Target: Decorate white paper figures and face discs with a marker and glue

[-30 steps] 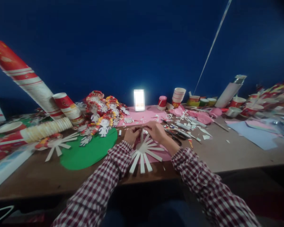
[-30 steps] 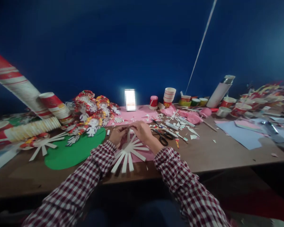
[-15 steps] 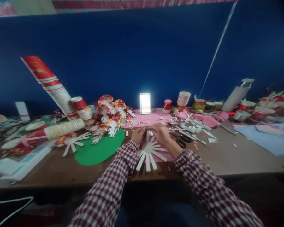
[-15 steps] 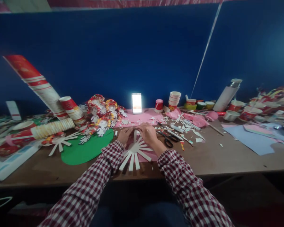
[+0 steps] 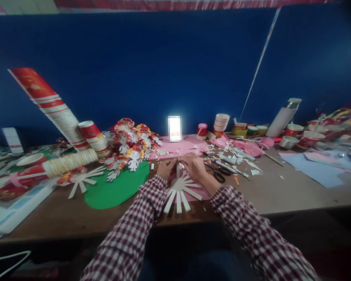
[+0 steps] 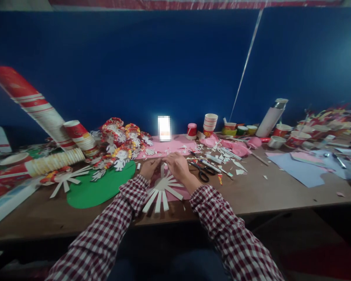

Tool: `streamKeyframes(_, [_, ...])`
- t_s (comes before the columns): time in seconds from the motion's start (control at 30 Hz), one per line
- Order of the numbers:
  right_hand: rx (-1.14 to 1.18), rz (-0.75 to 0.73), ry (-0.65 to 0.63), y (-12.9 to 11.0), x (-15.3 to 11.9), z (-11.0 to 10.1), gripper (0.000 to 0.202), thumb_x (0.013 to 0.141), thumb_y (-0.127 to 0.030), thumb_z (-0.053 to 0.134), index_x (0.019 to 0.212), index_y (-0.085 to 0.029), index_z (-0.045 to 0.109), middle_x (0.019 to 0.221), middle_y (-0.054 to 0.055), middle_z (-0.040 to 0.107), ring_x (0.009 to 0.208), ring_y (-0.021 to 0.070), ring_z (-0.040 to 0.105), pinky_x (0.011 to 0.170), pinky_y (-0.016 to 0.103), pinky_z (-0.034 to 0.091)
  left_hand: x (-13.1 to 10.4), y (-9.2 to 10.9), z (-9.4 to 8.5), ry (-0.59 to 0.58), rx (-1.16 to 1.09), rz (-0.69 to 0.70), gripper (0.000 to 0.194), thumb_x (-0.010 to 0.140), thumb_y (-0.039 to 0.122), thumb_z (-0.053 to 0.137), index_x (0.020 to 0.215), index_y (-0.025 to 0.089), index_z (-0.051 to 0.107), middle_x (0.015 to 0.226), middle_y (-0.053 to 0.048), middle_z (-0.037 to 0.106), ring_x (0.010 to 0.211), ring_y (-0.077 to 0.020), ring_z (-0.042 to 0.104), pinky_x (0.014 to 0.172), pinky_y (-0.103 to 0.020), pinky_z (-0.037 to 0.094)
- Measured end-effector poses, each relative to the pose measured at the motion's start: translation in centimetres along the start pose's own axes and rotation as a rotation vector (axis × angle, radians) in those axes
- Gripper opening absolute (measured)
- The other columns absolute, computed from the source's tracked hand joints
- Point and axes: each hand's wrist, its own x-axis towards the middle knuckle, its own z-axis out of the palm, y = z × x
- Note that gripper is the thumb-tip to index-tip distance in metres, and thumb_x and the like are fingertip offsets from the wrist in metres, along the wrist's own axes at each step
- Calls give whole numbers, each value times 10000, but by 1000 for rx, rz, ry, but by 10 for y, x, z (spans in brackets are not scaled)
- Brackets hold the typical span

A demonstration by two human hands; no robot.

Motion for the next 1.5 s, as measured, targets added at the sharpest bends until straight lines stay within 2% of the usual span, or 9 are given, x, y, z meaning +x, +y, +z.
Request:
streamKeyframes(0.13, [-7,2,-6,1,0,2,139,874,-162,569,906,-194,700,891,60,704,854,195,597,789,302,445,-3,1,2,-9,-27,-10,466,691,597,609,579,145,604,430,45,465,409,-83,385,413,-218,305])
streamKeyframes(0.33, [-16,11,-35,4,0,5,132,876,-176,574,924,-201,695,911,48,711,860,188,610,814,292,439,-1,-2,-1,-2,-12,3,365,674,502,656,672,138,682,497,19,578,449,-99,457,441,-216,344])
streamKeyframes(0.47, [-29,22,-56,3,0,4,145,885,-185,558,936,-204,692,913,50,712,871,186,613,811,284,437,1,-5,-1,22,11,34,268,683,402,677,731,142,718,551,-5,642,532,-131,542,509,-226,406])
streamKeyframes(0.63, [-58,49,-76,2,-1,2,160,890,-240,553,961,-203,692,935,61,713,877,188,618,810,285,430,1,-7,1,44,15,65,251,716,351,652,834,144,733,690,-38,712,637,-164,615,585,-251,468])
streamKeyframes(0.93, [-138,54,-137,0,0,0,161,888,-241,551,911,-203,706,886,54,714,839,180,617,772,266,419,-3,3,1,46,33,86,155,707,265,666,789,156,740,793,-48,738,782,-197,653,733,-285,499])
streamKeyframes(1.17, [-221,12,-187,-5,4,-2,158,884,-213,539,831,-157,677,844,87,681,829,204,574,753,293,401,-1,-3,1,-19,-18,50,190,707,275,663,834,157,741,751,-41,733,737,-191,648,681,-283,511])
streamKeyframes(1.4, [-243,11,-168,-3,3,-1,147,897,-215,519,838,-162,643,856,78,662,828,197,552,752,294,390,-2,4,0,-44,-101,16,233,628,293,727,817,157,736,762,-35,730,707,-176,635,682,-288,516])
streamKeyframes(1.5, [-239,5,-160,-3,3,0,149,903,-227,516,841,-163,636,857,79,656,829,194,550,753,292,386,-2,2,0,-48,-137,-17,306,599,328,745,848,152,732,746,-32,724,654,-159,620,623,-267,504])
